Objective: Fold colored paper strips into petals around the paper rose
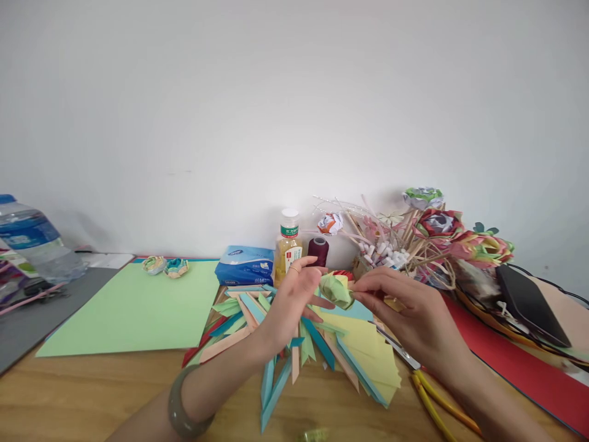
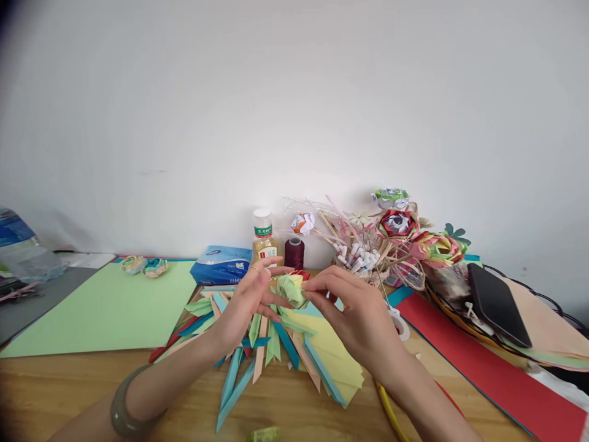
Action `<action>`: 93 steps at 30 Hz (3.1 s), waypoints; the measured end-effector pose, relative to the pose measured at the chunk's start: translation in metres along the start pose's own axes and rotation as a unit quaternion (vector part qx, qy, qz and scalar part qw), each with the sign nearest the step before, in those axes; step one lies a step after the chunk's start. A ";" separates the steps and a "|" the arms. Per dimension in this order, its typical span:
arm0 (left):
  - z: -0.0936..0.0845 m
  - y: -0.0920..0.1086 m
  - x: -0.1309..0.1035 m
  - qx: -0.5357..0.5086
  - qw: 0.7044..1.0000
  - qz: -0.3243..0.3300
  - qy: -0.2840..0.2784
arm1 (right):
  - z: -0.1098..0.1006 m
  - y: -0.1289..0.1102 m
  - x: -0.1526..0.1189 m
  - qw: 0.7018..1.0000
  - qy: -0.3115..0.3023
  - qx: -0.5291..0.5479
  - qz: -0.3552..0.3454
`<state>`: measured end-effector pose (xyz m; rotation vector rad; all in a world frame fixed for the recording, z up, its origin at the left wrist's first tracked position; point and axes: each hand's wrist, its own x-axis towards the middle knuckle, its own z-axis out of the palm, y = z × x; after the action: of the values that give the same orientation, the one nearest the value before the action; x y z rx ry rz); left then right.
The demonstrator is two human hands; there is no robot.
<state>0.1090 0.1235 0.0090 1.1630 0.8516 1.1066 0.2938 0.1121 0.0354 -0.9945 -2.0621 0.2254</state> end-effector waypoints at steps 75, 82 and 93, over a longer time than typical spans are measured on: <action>-0.005 -0.017 0.010 0.460 0.643 0.602 0.113 | 0.018 -0.004 0.003 0.719 -0.085 0.560 0.403; -0.005 -0.018 0.010 0.467 0.619 0.619 0.125 | 0.026 -0.006 0.004 0.656 -0.075 0.598 0.455; -0.002 -0.019 0.007 0.480 0.599 0.624 0.147 | 0.031 -0.013 0.002 0.653 -0.035 0.599 0.462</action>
<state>0.1129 0.1302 -0.0097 2.8015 0.8409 2.0997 0.2627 0.1107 0.0223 -0.9681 -0.7792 1.8703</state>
